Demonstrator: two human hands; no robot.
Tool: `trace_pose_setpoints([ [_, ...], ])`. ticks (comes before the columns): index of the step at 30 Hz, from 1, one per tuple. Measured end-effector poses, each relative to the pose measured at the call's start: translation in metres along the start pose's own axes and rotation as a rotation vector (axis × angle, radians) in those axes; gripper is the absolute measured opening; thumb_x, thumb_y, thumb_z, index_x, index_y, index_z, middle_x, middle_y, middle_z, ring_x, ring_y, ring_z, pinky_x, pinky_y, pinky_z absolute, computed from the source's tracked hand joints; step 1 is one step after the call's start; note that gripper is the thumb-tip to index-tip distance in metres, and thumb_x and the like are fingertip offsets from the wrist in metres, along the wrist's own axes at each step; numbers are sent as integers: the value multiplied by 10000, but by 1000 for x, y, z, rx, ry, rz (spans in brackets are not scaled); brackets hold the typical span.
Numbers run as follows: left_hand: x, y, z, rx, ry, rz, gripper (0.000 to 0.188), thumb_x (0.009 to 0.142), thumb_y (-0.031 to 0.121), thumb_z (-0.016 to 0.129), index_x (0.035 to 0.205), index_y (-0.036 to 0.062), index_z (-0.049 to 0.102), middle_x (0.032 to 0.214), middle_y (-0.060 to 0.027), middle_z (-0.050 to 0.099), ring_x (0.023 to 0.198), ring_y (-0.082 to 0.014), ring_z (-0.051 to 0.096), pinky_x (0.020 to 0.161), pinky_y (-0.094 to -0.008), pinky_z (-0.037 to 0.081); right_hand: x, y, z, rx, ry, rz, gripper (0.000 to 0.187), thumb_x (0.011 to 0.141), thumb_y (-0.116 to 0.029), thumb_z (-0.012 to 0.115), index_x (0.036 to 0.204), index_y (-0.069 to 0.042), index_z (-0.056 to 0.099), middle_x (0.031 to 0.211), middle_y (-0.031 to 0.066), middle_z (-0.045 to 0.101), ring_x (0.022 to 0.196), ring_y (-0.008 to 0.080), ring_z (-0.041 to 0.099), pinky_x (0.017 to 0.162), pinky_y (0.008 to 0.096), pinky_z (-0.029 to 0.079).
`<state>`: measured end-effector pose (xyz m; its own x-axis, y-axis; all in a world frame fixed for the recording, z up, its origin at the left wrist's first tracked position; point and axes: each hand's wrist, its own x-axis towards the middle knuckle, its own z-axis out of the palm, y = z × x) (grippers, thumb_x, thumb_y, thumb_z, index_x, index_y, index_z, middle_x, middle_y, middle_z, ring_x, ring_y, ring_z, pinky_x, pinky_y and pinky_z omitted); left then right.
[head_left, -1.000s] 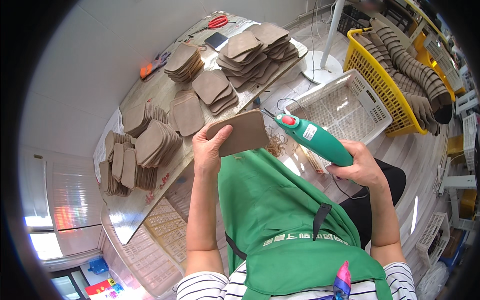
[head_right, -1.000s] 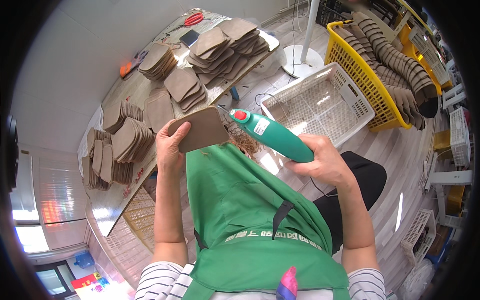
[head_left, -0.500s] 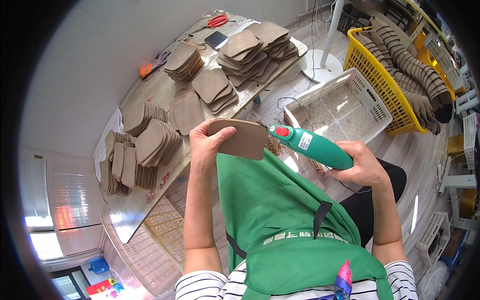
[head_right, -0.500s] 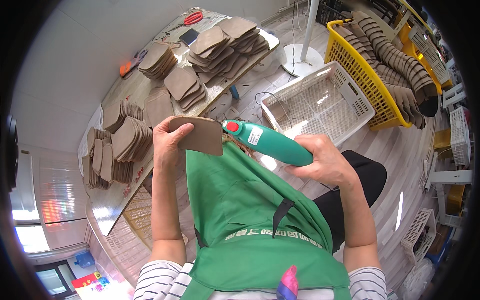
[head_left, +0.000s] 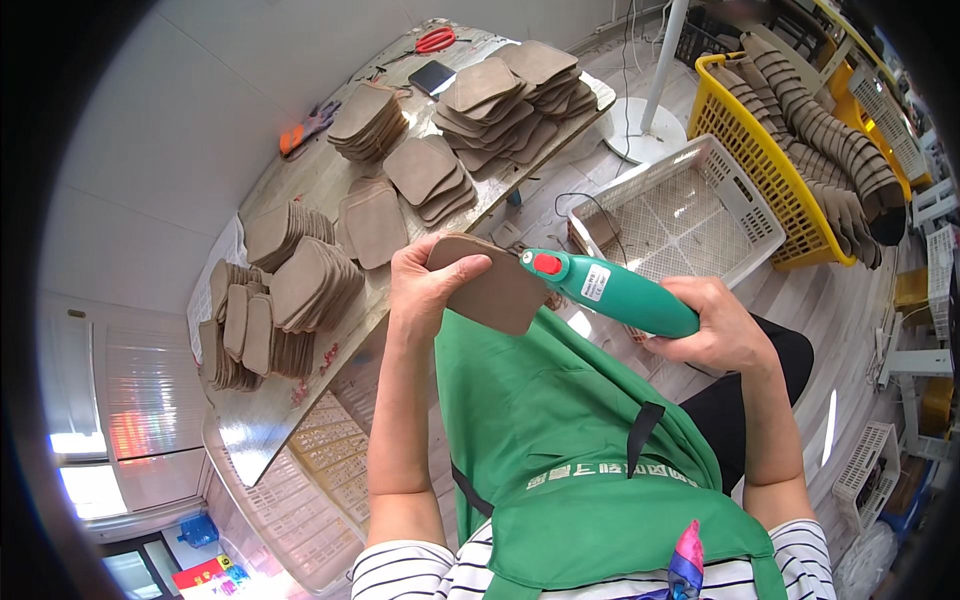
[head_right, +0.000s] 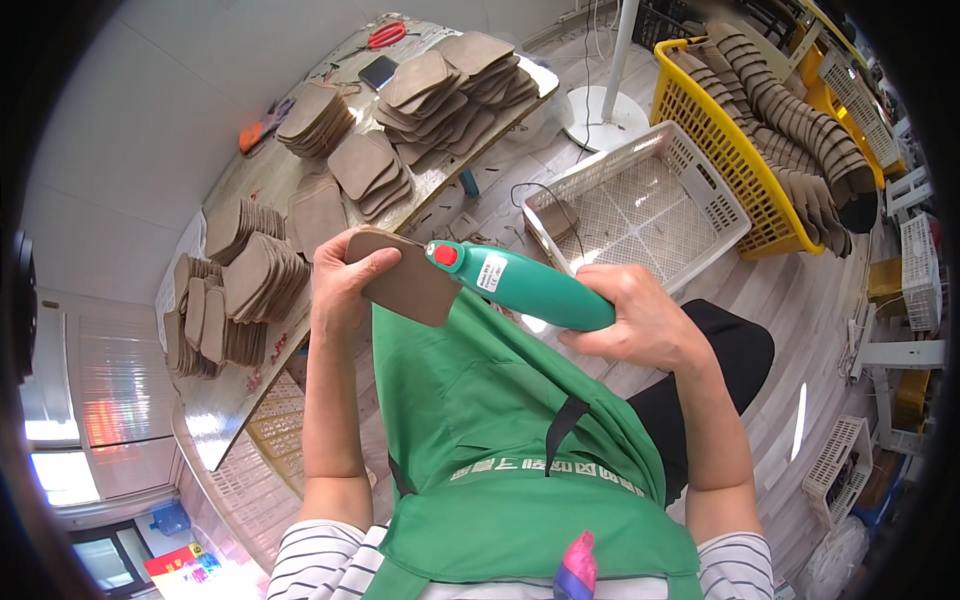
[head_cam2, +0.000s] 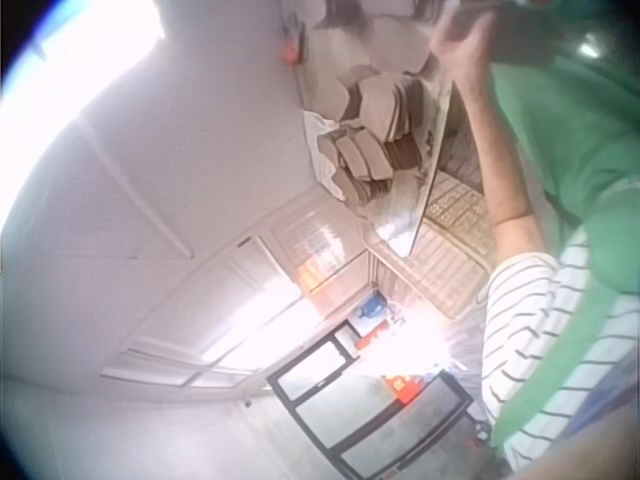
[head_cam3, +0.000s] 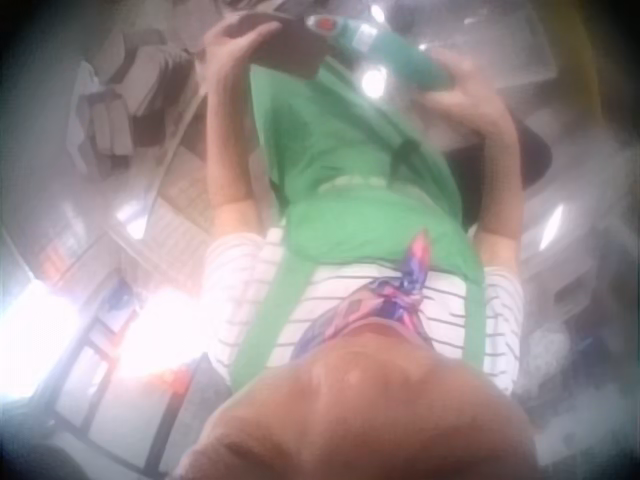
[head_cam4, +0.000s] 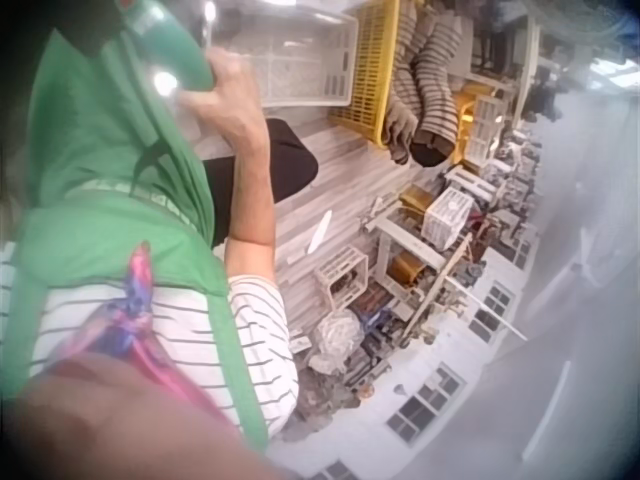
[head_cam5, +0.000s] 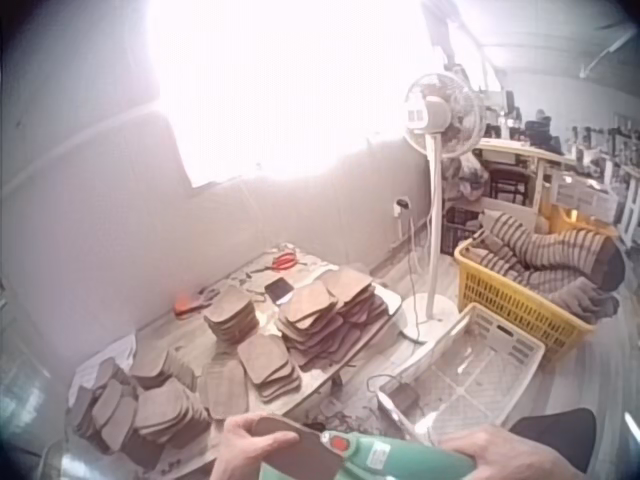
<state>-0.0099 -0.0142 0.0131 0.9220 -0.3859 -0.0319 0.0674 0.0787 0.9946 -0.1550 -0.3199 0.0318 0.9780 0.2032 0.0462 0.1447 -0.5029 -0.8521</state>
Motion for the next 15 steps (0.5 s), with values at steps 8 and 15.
trace_pose_setpoints([
  [8, 5, -5, 7, -49, -161, -120, 195, 728, 84, 871, 857, 13, 743, 805, -13, 708, 703, -100, 633, 664, -260, 507, 9, -5, 0, 7, -4, -30, 264, 661, -127, 759, 820, 27, 616, 734, 123, 552, 693, 284, 557, 634, 382, 445],
  [15, 8, 11, 25, 88, -282, -261, 206, 691, 15, 859, 854, 0, 733, 807, -4, 675, 728, -97, 619, 687, -273, 500, 16, -9, -5, -30, -28, -50, 262, 671, -129, 754, 837, 29, 626, 742, 121, 562, 689, 286, 563, 635, 383, 452],
])
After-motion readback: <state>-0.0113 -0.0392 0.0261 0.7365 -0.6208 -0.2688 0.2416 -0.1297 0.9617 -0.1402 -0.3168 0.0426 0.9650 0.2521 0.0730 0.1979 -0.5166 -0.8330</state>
